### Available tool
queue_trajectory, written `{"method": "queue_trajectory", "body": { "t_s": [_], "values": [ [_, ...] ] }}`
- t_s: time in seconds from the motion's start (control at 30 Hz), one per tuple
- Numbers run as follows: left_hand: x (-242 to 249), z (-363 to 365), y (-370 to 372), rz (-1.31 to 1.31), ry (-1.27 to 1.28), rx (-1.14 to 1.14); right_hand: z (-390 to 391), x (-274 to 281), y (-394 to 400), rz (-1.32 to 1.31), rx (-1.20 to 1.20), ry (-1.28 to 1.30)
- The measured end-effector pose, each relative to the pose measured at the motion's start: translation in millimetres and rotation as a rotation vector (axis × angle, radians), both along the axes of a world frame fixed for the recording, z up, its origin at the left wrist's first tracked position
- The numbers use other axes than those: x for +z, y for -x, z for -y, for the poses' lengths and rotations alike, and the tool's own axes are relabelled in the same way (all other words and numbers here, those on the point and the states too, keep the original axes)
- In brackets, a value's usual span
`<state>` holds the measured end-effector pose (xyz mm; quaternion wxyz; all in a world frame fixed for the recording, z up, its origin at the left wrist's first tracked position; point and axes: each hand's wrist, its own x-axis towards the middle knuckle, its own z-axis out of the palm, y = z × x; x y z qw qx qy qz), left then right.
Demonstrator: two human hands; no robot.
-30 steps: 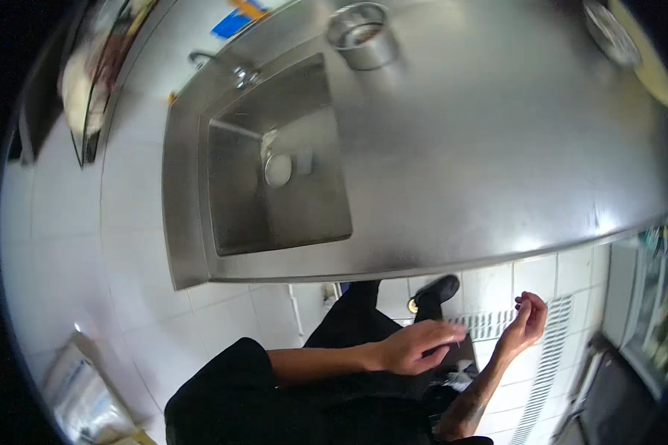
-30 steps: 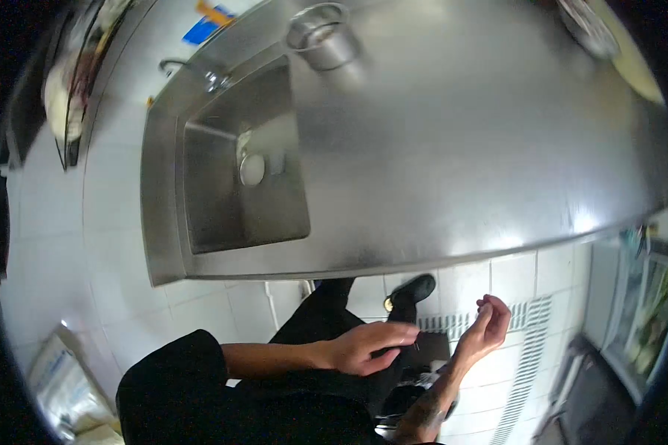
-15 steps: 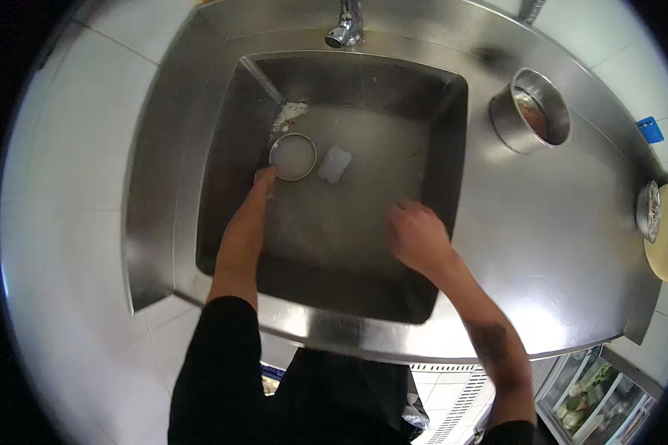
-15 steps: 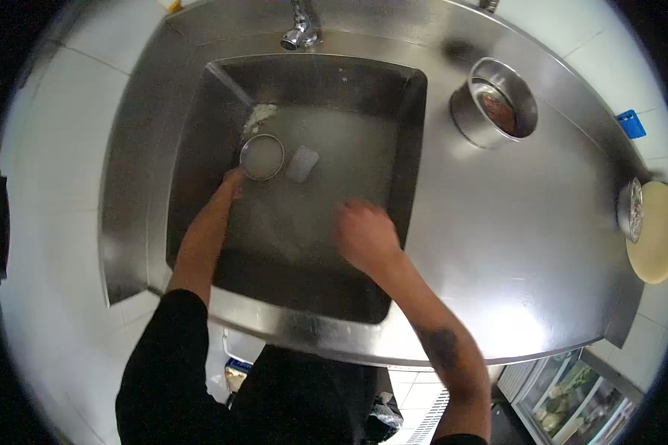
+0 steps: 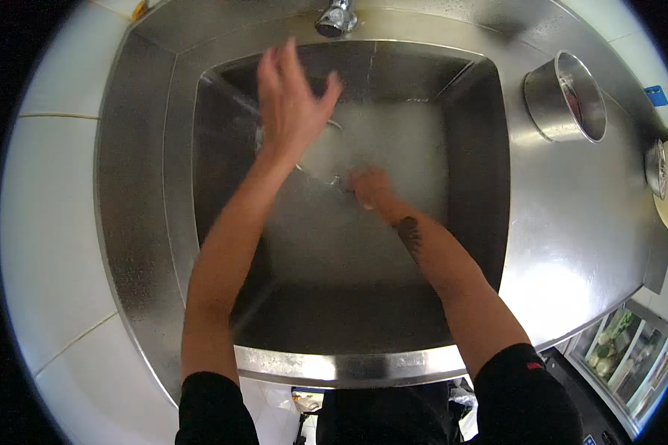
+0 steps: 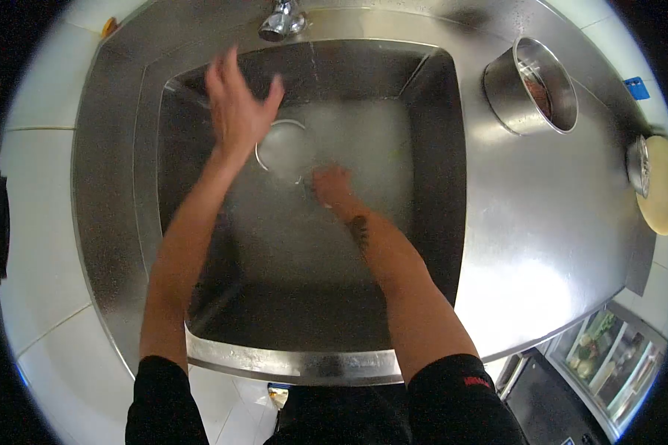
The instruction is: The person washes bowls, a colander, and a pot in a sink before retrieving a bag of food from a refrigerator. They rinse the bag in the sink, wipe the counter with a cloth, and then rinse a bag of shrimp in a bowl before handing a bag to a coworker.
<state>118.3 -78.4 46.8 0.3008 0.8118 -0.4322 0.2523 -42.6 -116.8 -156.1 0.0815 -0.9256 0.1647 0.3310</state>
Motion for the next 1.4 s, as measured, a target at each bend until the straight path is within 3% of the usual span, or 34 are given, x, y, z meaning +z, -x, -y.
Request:
{"method": "queue_trajectory", "body": {
  "t_s": [0.03, 0.07, 0.1, 0.13, 0.17, 0.2, 0.23, 0.27, 0.3, 0.33, 0.4, 0.43, 0.47, 0.5, 0.53, 0.6, 0.63, 0.67, 0.7, 0.73, 0.87, 0.9, 0.93, 0.97, 1.0, 1.07, 1.1, 1.17, 1.23, 1.3, 1.37, 1.4],
  "values": [
    [22.5, 23.7, -4.6, 0.101, 0.073, 0.0, 3.8, -31.2, 11.1, -0.015, 0.004, -0.005],
    [33.4, 46.9, -10.7, 0.122, 0.05, 0.037, 18.3, -86.9, 27.4, 0.045, -0.511, -0.462],
    [35.2, 61.5, -13.2, 0.033, -0.052, 0.077, 22.3, -88.2, 35.4, 0.069, -0.764, -0.699],
    [35.4, 80.8, -16.5, -0.089, -0.129, 0.096, 26.6, -85.7, 42.8, 0.096, -1.033, -0.914],
    [32.5, 86.5, -25.3, -0.31, -0.108, 0.059, 28.0, -32.1, 46.0, 0.108, -1.422, -1.105],
    [25.7, 86.4, -37.1, -0.73, 0.066, -0.074, 27.8, 4.2, 50.3, 0.122, -1.818, -1.288],
    [19.4, 82.8, -46.2, -1.307, 0.433, -0.269, 30.9, 10.4, 55.1, 0.135, -1.82, -1.288],
    [9.8, 77.5, -51.7, -1.691, 0.682, -0.384, 35.4, 13.1, 61.3, 0.201, -1.869, -1.5],
    [-8.8, 69.6, -50.6, -1.877, 0.787, -0.417, 38.4, 15.6, 69.4, 0.267, -1.912, -1.711],
    [-30.3, 58.4, -45.3, -1.955, 0.837, -0.393, 41.6, 19.3, 74.0, 0.271, -1.922, -1.702],
    [-73.4, 31.0, -20.2, -1.785, 0.757, -0.164, 53.1, 30.4, 76.1, 0.364, -1.852, -1.49],
    [-96.9, 18.4, 2.7, -1.482, 0.671, 0.126, 61.1, 51.9, 77.4, 0.372, -1.861, -1.488],
    [-124.6, -4.3, 16.8, -0.998, 0.172, 0.385, 65.5, 83.6, 77.0, 0.453, -1.862, -1.346],
    [-191.6, -18.8, 25.6, -0.712, -0.085, 0.698, 66.2, 98.9, 78.0, 0.516, -1.851, -1.204],
    [-249.5, -27.2, 33.7, -0.786, -0.197, 0.828, 71.3, 96.7, 75.5, 0.519, -1.84, -1.204],
    [-277.5, -19.9, 34.6, -0.868, -0.315, 0.94, 82.7, 92.1, 70.0, 0.622, -1.638, -0.92],
    [-286.1, -12.8, 26.0, -1.046, -0.309, 0.739, 86.0, 90.5, 67.5, 0.62, -1.651, -0.908],
    [-284.5, -10.9, 26.3, -1.217, -0.306, 0.532, 87.3, 96.9, 61.4, 0.68, -1.407, -0.751],
    [-263.8, -3.7, 37.8, -1.073, -0.243, 0.397, 87.0, 99.8, 53.5, 0.723, -1.156, -0.599],
    [-236.2, 14.0, 47.6, -0.917, -0.165, 0.268, 92.2, 99.2, 40.0, 0.726, -1.155, -0.598],
    [-187.6, 54.3, 56.1, -0.795, -0.131, 0.215, 127.6, 60.4, -5.4, 0.557, -1.018, -0.632],
    [-188.3, 58.5, 62.5, -0.757, 0.09, 0.297, 132.3, 47.5, -12.5, 0.518, -0.972, -0.569],
    [-202.3, 56.1, 66.3, -0.744, 0.196, 0.341, 125.0, 54.4, -9.1, 0.516, -0.969, -0.58],
    [-217.1, 53.8, 70.1, -0.726, 0.304, 0.381, 116.8, 70.0, 0.9, 0.554, -1.113, -0.503],
    [-244.5, 57.0, 74.7, -0.703, 0.144, 0.198, 108.6, 90.5, 10.4, 0.587, -1.242, -0.41],
    [-272.4, 70.5, 80.5, -0.72, 0.017, 0.051, 93.7, 96.4, 36.2, 0.598, -1.281, -0.448],
    [-258.8, 75.2, 83.8, -0.911, 0.003, 0.026, 88.2, 96.3, 50.5, 0.621, -1.35, -0.507],
    [-191.1, 80.6, 96.2, -1.44, 0.088, 0.078, 86.6, 88.2, 70.8, 0.59, -1.343, -0.391],
    [-151.2, 90.8, 109.3, -1.619, 0.152, 0.093, 81.3, 90.0, 80.3, 0.573, -1.369, -0.309],
    [-194.7, 90.8, 117.8, -1.351, 0.222, -0.087, 76.3, 102.7, 84.1, 0.718, -1.364, -0.367],
    [-200.2, 79.9, 119.0, -1.058, 0.278, -0.278, 84.9, 76.3, 81.6, 0.636, -1.373, -0.485],
    [-183.3, 68.7, 112.0, -1.124, 0.188, -0.107, 91.7, 64.9, 68.1, 0.574, -1.366, -0.597]
  ]
}}
